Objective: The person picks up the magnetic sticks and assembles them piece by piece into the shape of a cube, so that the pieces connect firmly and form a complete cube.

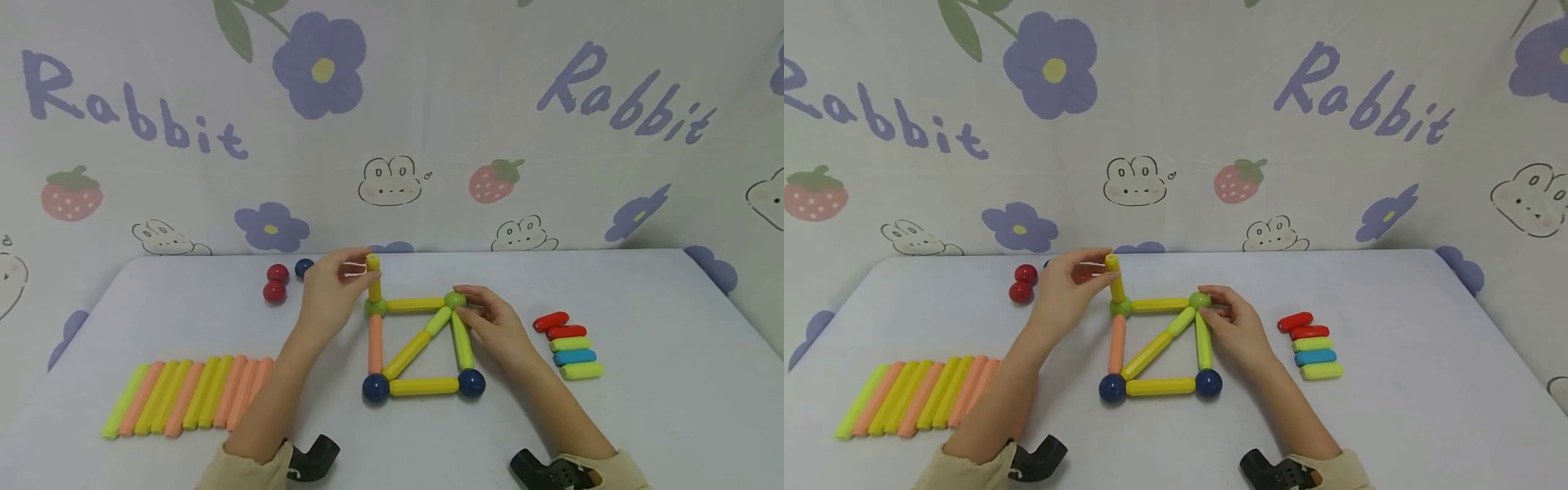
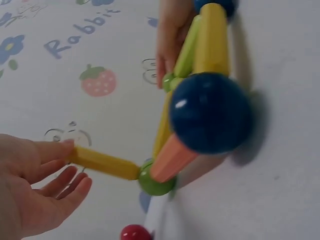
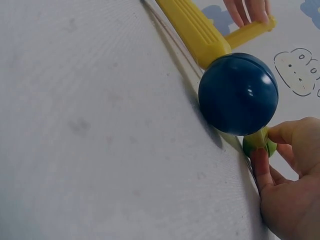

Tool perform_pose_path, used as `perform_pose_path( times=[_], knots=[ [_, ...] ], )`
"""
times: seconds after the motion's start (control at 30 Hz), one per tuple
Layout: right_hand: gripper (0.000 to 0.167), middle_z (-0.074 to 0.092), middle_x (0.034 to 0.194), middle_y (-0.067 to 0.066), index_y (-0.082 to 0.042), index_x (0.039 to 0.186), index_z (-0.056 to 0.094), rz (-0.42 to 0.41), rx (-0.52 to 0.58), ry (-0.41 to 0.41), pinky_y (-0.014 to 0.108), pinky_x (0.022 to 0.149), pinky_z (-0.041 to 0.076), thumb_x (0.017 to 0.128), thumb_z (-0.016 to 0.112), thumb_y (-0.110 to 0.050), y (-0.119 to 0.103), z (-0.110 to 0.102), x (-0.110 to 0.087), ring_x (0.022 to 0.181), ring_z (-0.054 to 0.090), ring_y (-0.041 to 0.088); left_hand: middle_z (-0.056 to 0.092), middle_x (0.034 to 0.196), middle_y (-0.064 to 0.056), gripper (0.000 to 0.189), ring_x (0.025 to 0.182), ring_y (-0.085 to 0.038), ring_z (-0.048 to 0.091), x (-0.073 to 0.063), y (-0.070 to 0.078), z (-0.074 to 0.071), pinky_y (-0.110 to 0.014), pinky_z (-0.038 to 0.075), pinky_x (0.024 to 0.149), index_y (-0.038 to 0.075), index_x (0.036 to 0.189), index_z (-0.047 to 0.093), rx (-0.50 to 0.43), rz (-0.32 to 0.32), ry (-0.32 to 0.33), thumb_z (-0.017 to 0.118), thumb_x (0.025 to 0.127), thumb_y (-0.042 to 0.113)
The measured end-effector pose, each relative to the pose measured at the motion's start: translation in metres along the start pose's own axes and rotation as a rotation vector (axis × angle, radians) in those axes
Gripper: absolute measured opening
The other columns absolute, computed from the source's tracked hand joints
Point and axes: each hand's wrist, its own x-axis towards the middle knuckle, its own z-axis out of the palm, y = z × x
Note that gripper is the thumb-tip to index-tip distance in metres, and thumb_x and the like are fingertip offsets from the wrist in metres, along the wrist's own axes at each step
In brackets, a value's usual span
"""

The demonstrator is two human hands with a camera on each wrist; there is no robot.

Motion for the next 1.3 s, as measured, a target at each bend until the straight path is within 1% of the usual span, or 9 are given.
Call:
perform_pose_path(
  times=[0.1,0.2,0.33,0.43,0.57,0.73,0.9,1.03,1.3],
  knots=[
    [0.043,0.054,0.155,0.015,-0.016,0.152,0.054,0.008,0.004,0.000,0.025,0.099,0.053,0.109,0.058,-0.018,0.000,0.000,0.000,0.123,0.058,0.029,0.070,0.134,-0.016,0.045,0.124,-0.032,0.067,0.004,-0.002,-0.016,-0.043,0.056,0.106,0.004,0.138,0.068,0.001,-0.042,-0.024,0.079,0.095,0.007],
    [0.043,0.054,0.155,0.014,-0.016,0.152,0.054,0.015,0.009,-0.002,0.025,0.099,0.053,0.109,0.058,-0.018,0.000,0.000,0.001,0.123,0.057,0.029,0.068,0.138,-0.016,0.044,0.125,-0.032,0.066,0.007,-0.008,-0.035,-0.042,0.055,0.108,0.003,0.139,0.067,0.008,-0.082,0.003,0.077,0.096,0.007],
    [0.043,0.053,0.155,0.014,-0.015,0.152,0.054,0.014,0.013,-0.005,0.022,0.096,0.053,0.109,0.058,-0.018,0.000,-0.001,0.000,0.122,0.057,0.028,0.069,0.135,-0.015,0.041,0.119,-0.031,0.068,0.010,-0.022,-0.061,-0.026,0.058,0.089,0.006,0.137,0.069,0.050,-0.127,0.074,0.076,0.097,0.010],
    [0.043,0.053,0.155,0.014,-0.015,0.152,0.054,0.011,0.015,-0.005,0.018,0.093,0.052,0.109,0.058,-0.017,0.000,-0.001,0.000,0.121,0.057,0.028,0.069,0.134,-0.016,0.039,0.116,-0.032,0.068,0.010,-0.035,-0.075,-0.014,0.051,0.074,0.005,0.135,0.071,0.068,-0.157,0.109,0.076,0.097,0.012],
    [0.043,0.054,0.155,0.015,-0.015,0.152,0.054,0.010,0.014,-0.006,0.016,0.091,0.052,0.109,0.058,-0.017,0.000,-0.002,-0.001,0.121,0.057,0.028,0.067,0.136,-0.021,0.039,0.120,-0.036,0.066,0.009,-0.051,-0.089,-0.008,0.049,0.072,0.001,0.134,0.070,0.121,-0.206,0.106,0.075,0.098,0.013],
    [0.043,0.053,0.155,0.015,-0.014,0.152,0.054,0.006,0.012,-0.009,0.018,0.094,0.052,0.109,0.058,-0.017,-0.001,-0.002,-0.001,0.122,0.058,0.029,0.068,0.136,-0.022,0.036,0.121,-0.038,0.065,0.009,-0.063,-0.095,-0.018,0.050,0.078,-0.001,0.131,0.071,0.181,-0.292,0.084,0.073,0.099,0.016],
    [0.043,0.053,0.155,0.016,-0.014,0.152,0.054,0.000,0.006,-0.008,0.019,0.096,0.052,0.109,0.057,-0.017,-0.001,-0.002,-0.001,0.122,0.058,0.029,0.070,0.128,-0.027,0.039,0.121,-0.041,0.064,0.008,-0.077,-0.093,-0.038,0.053,0.092,-0.006,0.128,0.070,0.205,-0.322,0.106,0.076,0.097,0.015],
    [0.044,0.054,0.155,0.016,-0.014,0.152,0.054,-0.001,0.007,-0.011,0.017,0.093,0.052,0.109,0.057,-0.017,-0.002,-0.001,-0.001,0.121,0.058,0.029,0.068,0.127,-0.029,0.044,0.125,-0.042,0.059,0.007,-0.083,-0.092,-0.051,0.048,0.104,-0.009,0.130,0.067,0.211,-0.354,0.091,0.077,0.096,0.016],
    [0.044,0.053,0.155,0.015,-0.014,0.153,0.053,-0.003,0.003,-0.013,0.017,0.093,0.052,0.109,0.057,-0.018,-0.003,0.000,-0.001,0.122,0.058,0.029,0.066,0.132,-0.028,0.048,0.123,-0.040,0.062,0.007,-0.081,-0.096,-0.049,0.052,0.105,-0.006,0.137,0.064,0.190,-0.420,0.028,0.074,0.098,0.019]
  ],
)
